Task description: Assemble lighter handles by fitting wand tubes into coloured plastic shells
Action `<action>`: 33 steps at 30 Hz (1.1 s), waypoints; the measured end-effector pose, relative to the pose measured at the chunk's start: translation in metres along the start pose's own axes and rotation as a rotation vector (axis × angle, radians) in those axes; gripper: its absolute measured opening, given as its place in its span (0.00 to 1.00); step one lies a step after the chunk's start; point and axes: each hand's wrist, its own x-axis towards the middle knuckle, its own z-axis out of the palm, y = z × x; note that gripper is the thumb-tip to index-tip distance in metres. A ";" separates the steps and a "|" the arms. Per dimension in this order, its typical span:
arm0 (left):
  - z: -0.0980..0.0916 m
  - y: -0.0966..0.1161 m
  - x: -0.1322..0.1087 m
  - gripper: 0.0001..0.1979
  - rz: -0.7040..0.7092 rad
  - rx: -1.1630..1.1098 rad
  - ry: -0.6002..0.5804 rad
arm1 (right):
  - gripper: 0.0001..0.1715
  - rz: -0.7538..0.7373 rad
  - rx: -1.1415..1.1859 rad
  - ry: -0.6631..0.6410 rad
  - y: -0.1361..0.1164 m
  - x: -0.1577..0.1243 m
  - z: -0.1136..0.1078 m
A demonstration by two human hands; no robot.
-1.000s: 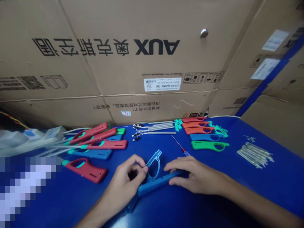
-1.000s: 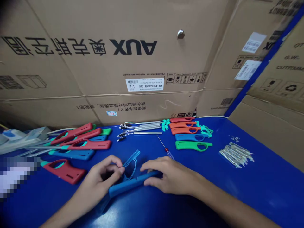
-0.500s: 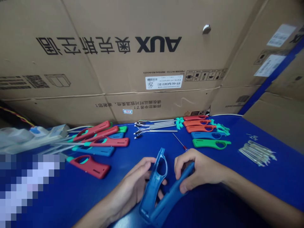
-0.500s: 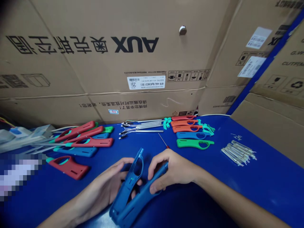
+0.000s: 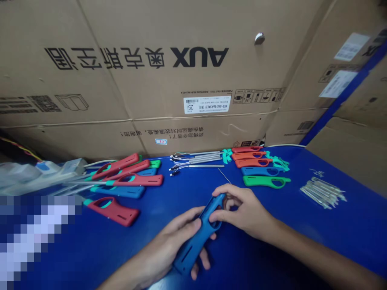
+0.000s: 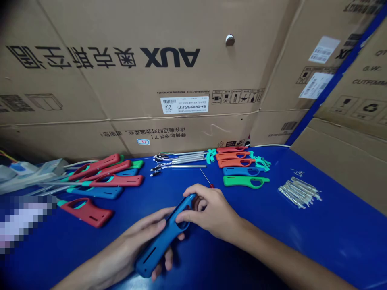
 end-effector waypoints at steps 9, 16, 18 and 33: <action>0.001 0.001 -0.002 0.17 0.001 0.127 -0.020 | 0.15 -0.457 -0.257 0.057 0.001 -0.002 -0.005; 0.000 -0.001 0.001 0.17 -0.105 -0.021 -0.092 | 0.13 -0.358 -0.223 -0.098 -0.011 -0.004 -0.008; 0.000 -0.001 0.001 0.19 -0.115 -0.016 -0.093 | 0.13 -0.314 -0.204 -0.104 -0.011 -0.004 -0.008; -0.007 -0.002 0.000 0.23 -0.222 -0.075 -0.094 | 0.14 -0.067 -0.112 -0.276 -0.009 0.001 -0.010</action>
